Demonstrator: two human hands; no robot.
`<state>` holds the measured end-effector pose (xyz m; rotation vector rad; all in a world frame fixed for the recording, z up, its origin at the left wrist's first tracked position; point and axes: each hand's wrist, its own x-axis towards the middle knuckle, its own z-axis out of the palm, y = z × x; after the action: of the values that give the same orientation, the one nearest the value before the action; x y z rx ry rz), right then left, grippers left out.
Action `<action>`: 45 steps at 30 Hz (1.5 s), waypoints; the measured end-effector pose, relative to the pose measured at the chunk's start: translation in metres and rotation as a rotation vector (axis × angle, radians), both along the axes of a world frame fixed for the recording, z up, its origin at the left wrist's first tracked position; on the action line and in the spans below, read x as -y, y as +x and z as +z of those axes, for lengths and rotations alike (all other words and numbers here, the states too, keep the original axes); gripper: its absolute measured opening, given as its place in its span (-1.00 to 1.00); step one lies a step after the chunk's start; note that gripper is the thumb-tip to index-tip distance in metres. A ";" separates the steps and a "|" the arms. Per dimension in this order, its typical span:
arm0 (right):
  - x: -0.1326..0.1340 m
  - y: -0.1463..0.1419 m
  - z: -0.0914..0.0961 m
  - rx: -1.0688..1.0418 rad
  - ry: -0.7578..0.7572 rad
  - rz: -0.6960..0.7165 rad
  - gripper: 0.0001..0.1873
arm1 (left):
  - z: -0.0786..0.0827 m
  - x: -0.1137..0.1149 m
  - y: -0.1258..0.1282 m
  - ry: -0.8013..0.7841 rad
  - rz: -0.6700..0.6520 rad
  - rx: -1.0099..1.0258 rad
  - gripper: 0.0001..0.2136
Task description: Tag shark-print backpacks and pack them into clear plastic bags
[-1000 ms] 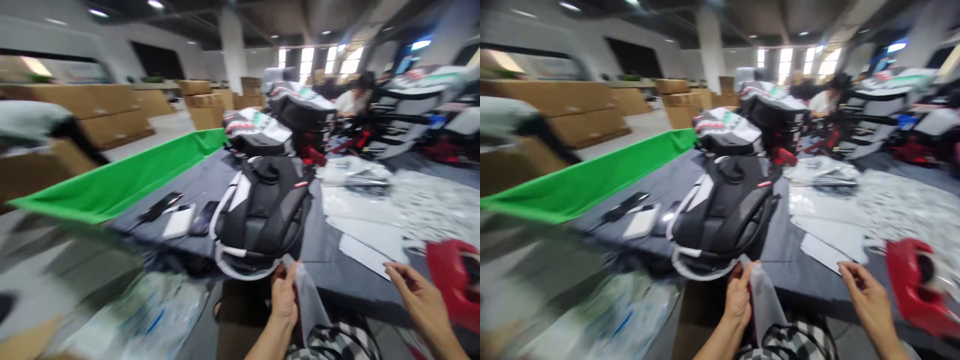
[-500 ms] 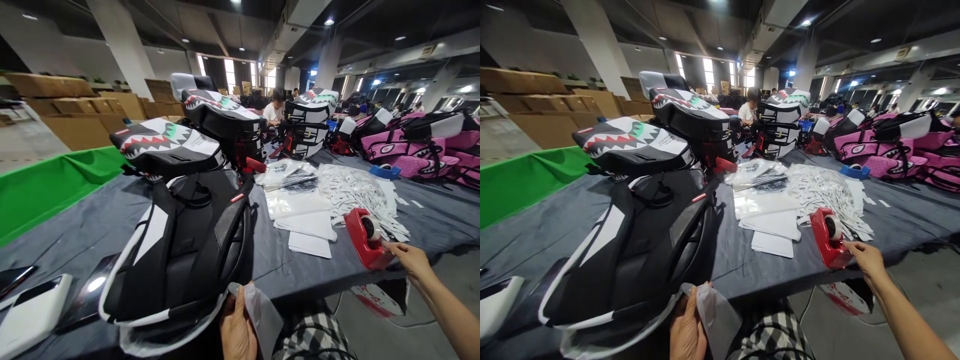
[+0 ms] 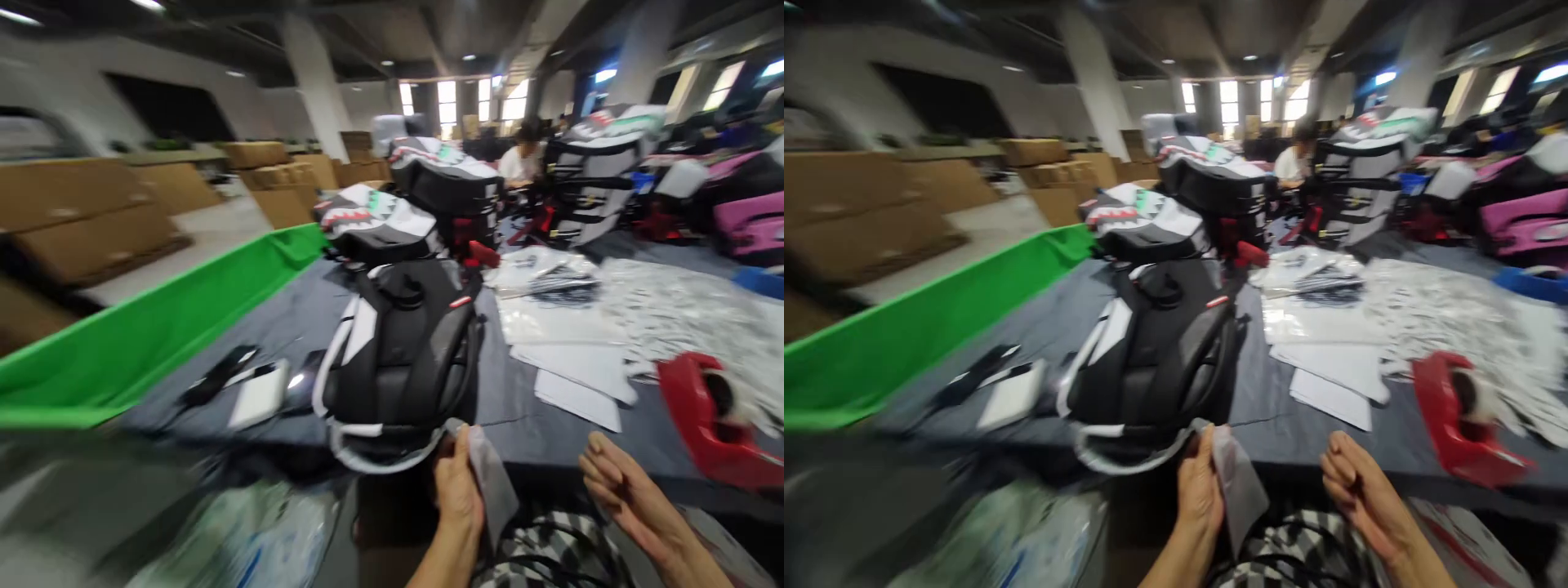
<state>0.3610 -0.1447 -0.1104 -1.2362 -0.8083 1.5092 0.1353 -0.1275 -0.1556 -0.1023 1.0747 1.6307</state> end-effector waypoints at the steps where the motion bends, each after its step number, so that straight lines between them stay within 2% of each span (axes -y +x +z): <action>1: -0.008 -0.025 0.006 0.051 0.047 0.209 -0.47 | 0.001 0.000 0.002 0.054 0.010 -0.007 -0.50; 2: -0.017 -0.049 0.014 0.148 0.132 0.397 -0.47 | 0.002 -0.001 0.004 0.109 0.024 -0.025 -0.47; 4: -0.038 -0.087 0.028 0.391 0.390 0.675 -0.50 | 0.004 -0.005 0.006 0.191 0.049 -0.040 -0.44; 7: -0.074 -0.124 0.036 0.667 0.728 0.929 -0.56 | 0.008 -0.008 0.007 0.299 0.068 -0.038 -0.41; 9: -0.094 -0.134 0.032 0.840 0.868 0.963 -0.62 | 0.012 -0.008 0.007 0.305 0.103 -0.085 -0.43; 11: -0.105 -0.136 0.025 1.019 1.002 0.904 -0.69 | 0.015 -0.007 0.007 0.279 0.129 -0.140 -0.50; 14: -0.109 -0.133 0.017 1.252 1.185 0.790 -0.76 | 0.017 -0.007 0.006 0.286 0.096 -0.160 -0.53; 16: -0.105 -0.134 0.017 1.381 1.238 0.736 -0.79 | 0.017 -0.006 0.004 0.299 0.069 -0.157 -0.53; 20: -0.098 -0.139 0.021 1.494 1.185 0.696 -0.85 | 0.012 -0.002 0.002 0.326 0.067 -0.096 -0.50; 24: -0.102 -0.132 0.021 1.431 1.024 0.700 -0.84 | 0.004 -0.003 0.003 0.202 0.116 -0.030 -0.51; 28: -0.115 -0.123 0.004 1.249 0.759 0.783 -0.76 | 0.004 -0.008 0.003 0.216 0.141 0.070 -0.58; 33: -0.119 -0.130 -0.023 0.888 0.675 0.826 -0.62 | 0.008 -0.007 -0.001 0.212 0.137 0.034 -0.58; 35: -0.118 -0.133 -0.027 0.853 0.639 0.815 -0.62 | 0.008 -0.006 -0.005 0.213 0.116 0.027 -0.56; 40: -0.113 -0.140 -0.020 0.867 0.612 0.671 -0.72 | 0.012 -0.006 -0.011 0.227 0.065 0.004 -0.51; 43: -0.107 -0.143 -0.014 0.706 0.579 0.745 -0.65 | 0.013 -0.005 -0.013 0.198 0.085 0.033 -0.47; 45: -0.103 -0.142 -0.013 0.603 0.436 0.787 -0.52 | 0.012 -0.004 -0.013 0.154 0.121 0.080 -0.44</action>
<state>0.2194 -0.0418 -0.1232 -1.0856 -2.0878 1.4042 0.1220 -0.1234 -0.1433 -0.1317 0.8935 1.7968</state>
